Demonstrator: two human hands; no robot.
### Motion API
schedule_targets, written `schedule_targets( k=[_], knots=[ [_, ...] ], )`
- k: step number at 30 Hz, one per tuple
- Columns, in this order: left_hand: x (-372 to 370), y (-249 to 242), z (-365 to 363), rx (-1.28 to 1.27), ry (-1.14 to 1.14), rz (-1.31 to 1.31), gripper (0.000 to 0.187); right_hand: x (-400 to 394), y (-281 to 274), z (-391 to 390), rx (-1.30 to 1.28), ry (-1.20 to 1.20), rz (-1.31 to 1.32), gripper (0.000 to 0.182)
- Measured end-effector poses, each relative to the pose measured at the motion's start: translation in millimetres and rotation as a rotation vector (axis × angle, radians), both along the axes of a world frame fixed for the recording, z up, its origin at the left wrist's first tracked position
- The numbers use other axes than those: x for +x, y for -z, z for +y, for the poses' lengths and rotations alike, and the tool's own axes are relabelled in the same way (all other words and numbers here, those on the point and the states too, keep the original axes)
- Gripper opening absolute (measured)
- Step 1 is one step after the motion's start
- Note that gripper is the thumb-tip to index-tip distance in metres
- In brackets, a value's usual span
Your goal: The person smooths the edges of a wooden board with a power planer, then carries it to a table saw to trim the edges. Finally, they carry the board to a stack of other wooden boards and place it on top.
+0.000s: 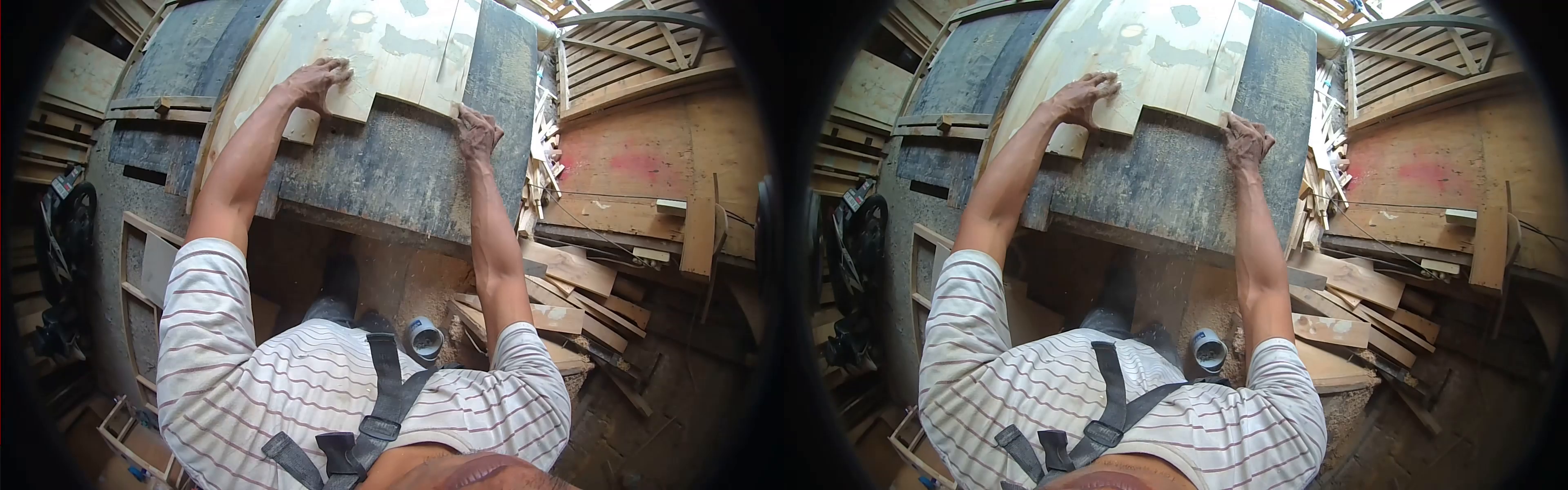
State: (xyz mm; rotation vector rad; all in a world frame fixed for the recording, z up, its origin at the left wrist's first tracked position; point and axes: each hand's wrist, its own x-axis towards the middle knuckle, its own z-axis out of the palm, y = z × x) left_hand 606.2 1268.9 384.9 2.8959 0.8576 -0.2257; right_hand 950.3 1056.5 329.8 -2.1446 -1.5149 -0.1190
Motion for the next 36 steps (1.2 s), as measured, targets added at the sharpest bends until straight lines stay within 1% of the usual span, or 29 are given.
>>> schedule_targets(
  k=[7,11,13,16,18,19,21,22,23,24,25,26,27,28,29,30,31,32,33,34,35,36],
  knots=[
    [22.1,5.3,42.7,0.015,0.013,-0.031,0.114,15.1,-5.5,38.2,-0.011,0.04,0.022,0.039],
    [34.2,-1.2,53.7,0.002,-0.016,0.024,0.119,22.7,-10.6,51.0,-0.001,0.033,0.005,0.038],
    [39.7,2.6,62.8,0.023,-0.016,0.015,0.121,27.5,-11.8,57.8,-0.007,0.049,-0.007,0.037],
    [48.9,7.7,83.0,0.013,0.001,0.01,0.121,40.1,-10.7,64.0,0.027,0.003,-0.043,0.036],
    [53.4,-7.9,74.7,-0.013,-0.02,0.028,0.12,47.2,-7.7,66.0,0.242,0.002,0.017,0.035],
    [53.6,-13.1,72.3,-0.036,-0.049,0.051,0.118,51.9,-8.8,70.6,0.244,0.005,0.016,0.035],
    [52.7,-13.2,67.2,-0.028,-0.03,0.036,0.118,62.3,-10.2,69.6,0.303,0.166,0.274,0.035],
    [52.7,-16.9,63.7,-0.016,-0.028,0.041,0.119,74.9,-13.5,70.2,0.357,0.114,0.222,0.036],
    [53.9,-18.1,64.5,-0.006,-0.026,0.046,0.119,80.0,-22.7,71.7,0.359,0.119,0.219,0.036],
    [53.6,-15.7,67.6,-0.005,0.06,0.027,0.118,84.9,-32.5,71.4,0.436,0.071,0.2,0.037],
    [57.0,-14.0,66.2,-0.003,0.062,0.025,0.118,87.1,-47.5,74.4,0.516,0.016,0.181,0.039],
    [61.4,-15.4,59.8,0.118,0.128,0.085,0.117,88.8,-62.5,75.3,0.494,0.0,0.105,0.042],
    [64.7,-16.5,52.3,0.236,0.195,0.146,0.116,91.6,-77.3,80.3,0.488,-0.042,-0.014,0.036],
    [65.1,-23.8,42.4,0.261,0.237,0.172,0.092,91.4,-91.7,83.4,0.461,-0.016,-0.056,0.032],
    [63.7,-10.0,41.9,0.262,0.24,0.168,0.092,94.2,-101.7,87.3,0.437,0.008,-0.1,0.028],
    [62.9,10.7,42.9,0.324,0.198,0.095,0.079,102.1,-108.0,92.3,0.449,-0.005,-0.192,0.021],
    [63.3,7.2,38.4,0.384,0.157,0.021,0.066,104.4,-118.3,96.9,0.454,-0.003,-0.199,0.021],
    [62.7,4.2,33.1,0.347,0.122,0.073,0.056,107.2,-129.1,100.7,0.472,0.038,-0.323,0.02],
    [66.9,1.9,25.8,0.343,0.123,0.072,0.056,108.4,-138.4,101.8,0.484,0.079,-0.443,0.019],
    [70.9,1.1,18.9,0.326,0.03,0.033,0.056,112.2,-148.0,100.2,0.538,0.078,-0.511,0.022],
    [74.4,1.5,17.6,0.316,-0.065,-0.007,0.057,111.3,-161.1,95.2,0.541,0.109,-0.52,0.024],
    [77.3,2.7,18.0,0.321,-0.093,-0.042,0.056,108.8,-174.1,88.6,0.563,0.153,-0.501,0.023]
  ],
)
